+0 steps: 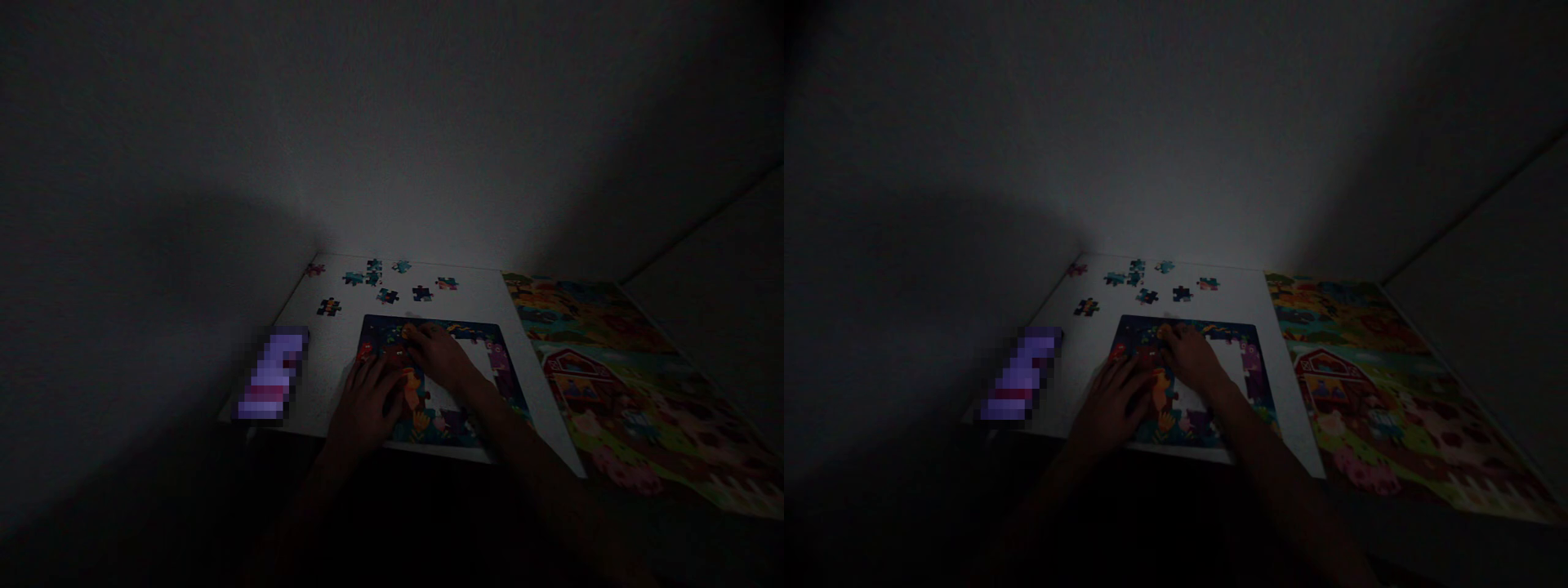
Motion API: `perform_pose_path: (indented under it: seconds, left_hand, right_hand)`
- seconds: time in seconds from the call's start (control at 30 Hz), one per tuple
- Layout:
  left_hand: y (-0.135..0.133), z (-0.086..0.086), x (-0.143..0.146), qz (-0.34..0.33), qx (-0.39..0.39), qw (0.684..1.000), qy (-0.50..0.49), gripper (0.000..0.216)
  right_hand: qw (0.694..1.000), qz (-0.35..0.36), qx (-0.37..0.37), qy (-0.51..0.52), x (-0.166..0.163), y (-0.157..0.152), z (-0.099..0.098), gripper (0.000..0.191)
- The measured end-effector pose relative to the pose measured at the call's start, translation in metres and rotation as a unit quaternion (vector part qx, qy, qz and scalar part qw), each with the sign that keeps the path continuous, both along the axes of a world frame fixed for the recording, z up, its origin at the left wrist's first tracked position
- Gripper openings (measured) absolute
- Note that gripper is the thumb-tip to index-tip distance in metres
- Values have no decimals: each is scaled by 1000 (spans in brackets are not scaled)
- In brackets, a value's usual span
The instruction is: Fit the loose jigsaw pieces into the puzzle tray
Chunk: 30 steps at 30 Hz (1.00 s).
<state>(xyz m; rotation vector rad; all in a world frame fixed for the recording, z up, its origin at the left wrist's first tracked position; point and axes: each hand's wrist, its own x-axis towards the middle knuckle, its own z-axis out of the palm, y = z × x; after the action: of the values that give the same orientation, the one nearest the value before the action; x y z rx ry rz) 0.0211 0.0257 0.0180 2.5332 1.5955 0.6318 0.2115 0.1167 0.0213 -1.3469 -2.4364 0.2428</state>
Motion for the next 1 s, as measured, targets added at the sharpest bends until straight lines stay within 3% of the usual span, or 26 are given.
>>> perform_pose_path:
  seconds: [0.33, 0.5, 0.63, 0.77, 1.0]
  left_hand:
    - [0, 0, 0, 0, 1, 1000, 3, 34]
    - [0, -2, 0, 1, 0, 1000, 7, 34]
    - [0, -3, 0, 1, 10, 1000, -1, 34]
    - [0, -4, 0, 2, 14, 1000, -8, 34]
    - [0, -5, -1, -4, 12, 1000, -3, 37]
  right_hand:
    - [999, 26, -26, 34, 11, 6, 5, 28]
    - [999, 4, -12, 49, 16, 8, 8, 25]
    - [990, -64, 28, 122, 18, 7, 12, 25]
    - [994, -26, -22, 106, 16, 8, 7, 25]
    - [980, -59, -36, 186, 18, 12, 3, 22]
